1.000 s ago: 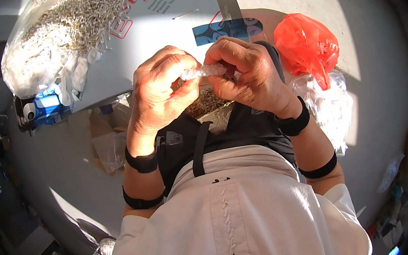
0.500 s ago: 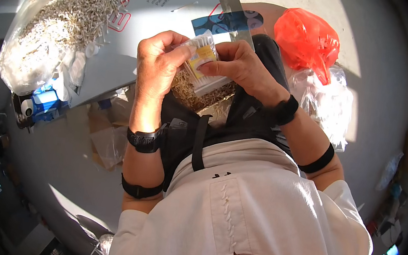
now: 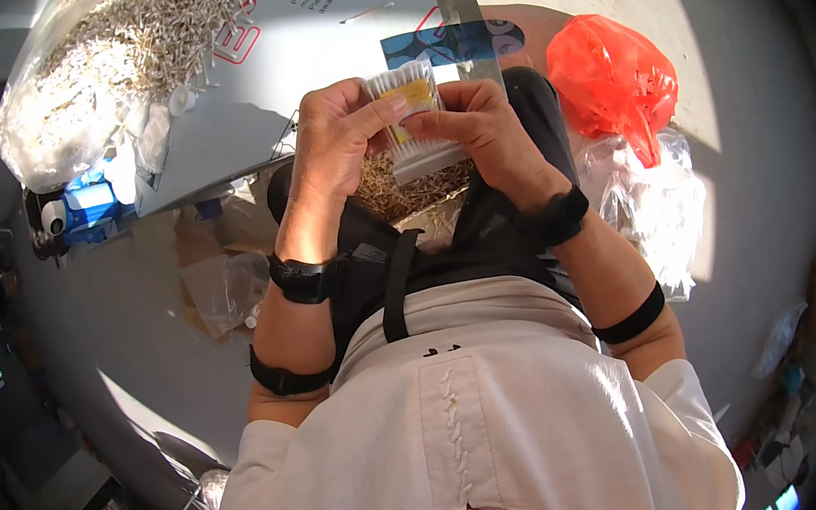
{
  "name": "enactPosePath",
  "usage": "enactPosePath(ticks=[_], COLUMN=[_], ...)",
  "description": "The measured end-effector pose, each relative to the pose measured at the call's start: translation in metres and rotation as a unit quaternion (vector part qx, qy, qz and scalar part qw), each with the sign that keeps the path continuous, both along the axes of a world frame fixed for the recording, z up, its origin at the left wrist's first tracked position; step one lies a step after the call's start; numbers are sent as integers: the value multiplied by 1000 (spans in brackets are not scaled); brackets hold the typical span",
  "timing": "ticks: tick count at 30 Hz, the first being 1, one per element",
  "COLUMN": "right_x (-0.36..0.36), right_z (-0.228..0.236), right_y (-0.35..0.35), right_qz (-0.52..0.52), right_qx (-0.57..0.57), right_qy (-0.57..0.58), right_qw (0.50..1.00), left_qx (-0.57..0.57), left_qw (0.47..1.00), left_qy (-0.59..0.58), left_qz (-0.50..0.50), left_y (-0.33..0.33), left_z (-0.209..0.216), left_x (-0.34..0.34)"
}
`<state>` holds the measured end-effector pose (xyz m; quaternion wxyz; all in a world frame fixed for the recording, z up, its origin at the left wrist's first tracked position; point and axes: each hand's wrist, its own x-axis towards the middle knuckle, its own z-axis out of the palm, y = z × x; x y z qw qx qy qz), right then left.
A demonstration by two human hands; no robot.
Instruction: Packing individual cotton swabs into small plastic bags.
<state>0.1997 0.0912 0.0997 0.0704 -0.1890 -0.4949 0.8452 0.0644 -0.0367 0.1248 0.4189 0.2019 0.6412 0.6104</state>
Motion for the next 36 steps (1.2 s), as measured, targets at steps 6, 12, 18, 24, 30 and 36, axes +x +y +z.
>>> enactPosePath(ticks=[6,12,18,24,30,36], right_x=[3,6,7,7,7,6], right_z=[-2,-6,20,21,23,22], right_y=[-4,1,-3,-2,-2,-4], right_qz=[-19,-36,-64,-69,-82,-88], right_qx=[25,156,216,274,311,308], right_qy=[24,103,149,199,202,212], right_qw=[999,982,963,938,925,923], left_qx=[54,175,198,233,233,219], left_qw=[998,964,936,897,892,878], left_qy=[23,195,292,375,383,421], left_qz=[-27,-49,-16,-25,-65,-57], left_y=[-4,-4,-6,-7,-4,1], left_z=[1,7,22,27,38,36], left_x=[4,15,27,21,23,28])
